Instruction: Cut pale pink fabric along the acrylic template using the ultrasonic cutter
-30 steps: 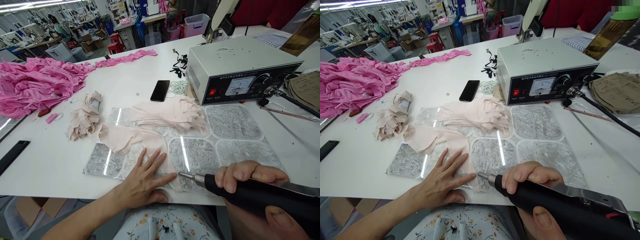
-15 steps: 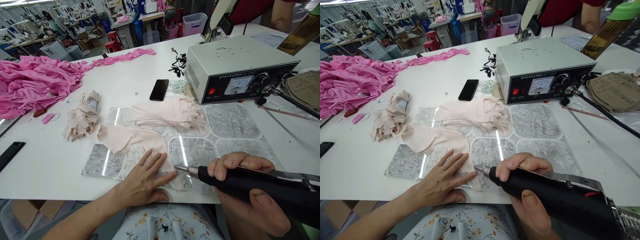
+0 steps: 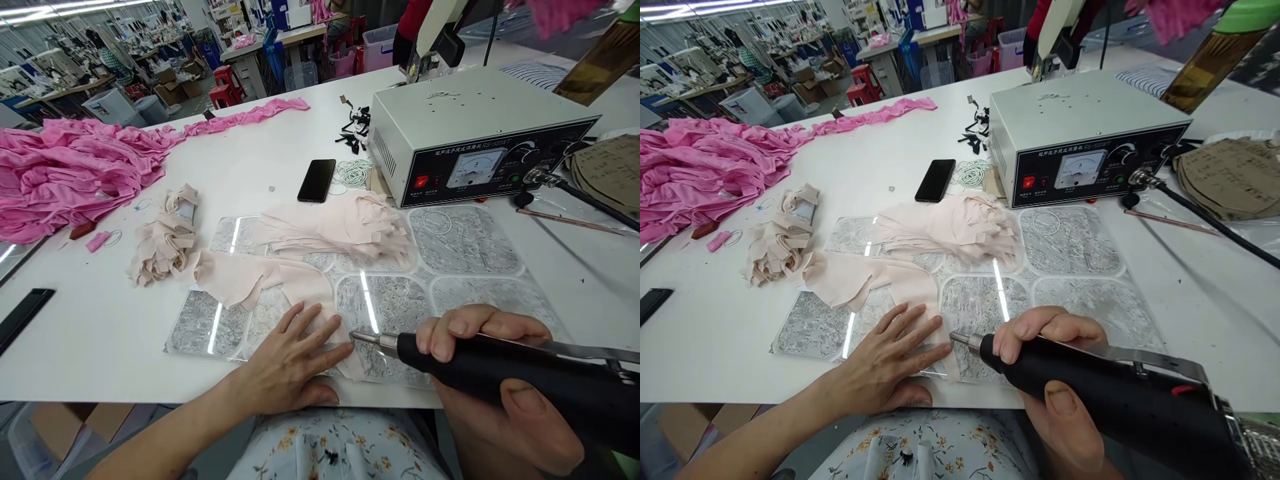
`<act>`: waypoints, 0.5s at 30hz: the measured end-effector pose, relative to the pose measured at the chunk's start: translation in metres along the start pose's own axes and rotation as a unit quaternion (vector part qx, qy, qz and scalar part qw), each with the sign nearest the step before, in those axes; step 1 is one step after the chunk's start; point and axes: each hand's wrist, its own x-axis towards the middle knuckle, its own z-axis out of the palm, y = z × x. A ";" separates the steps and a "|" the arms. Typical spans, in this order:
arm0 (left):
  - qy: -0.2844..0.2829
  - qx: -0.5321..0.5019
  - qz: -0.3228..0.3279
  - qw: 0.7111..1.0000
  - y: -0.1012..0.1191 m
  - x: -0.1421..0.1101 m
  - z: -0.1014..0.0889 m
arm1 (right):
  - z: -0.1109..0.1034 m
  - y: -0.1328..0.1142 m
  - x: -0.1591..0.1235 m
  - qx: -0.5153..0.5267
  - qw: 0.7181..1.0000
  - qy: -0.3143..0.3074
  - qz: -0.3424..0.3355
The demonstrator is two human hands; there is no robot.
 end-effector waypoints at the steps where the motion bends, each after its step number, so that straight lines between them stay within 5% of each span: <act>1: -0.003 0.004 0.001 1.000 0.000 0.000 0.000 | -0.001 0.000 0.000 -0.004 1.000 0.001 0.003; 15: 0.019 -0.019 0.029 0.999 -0.006 0.003 -0.004 | -0.004 -0.001 -0.001 -0.012 1.000 -0.004 0.011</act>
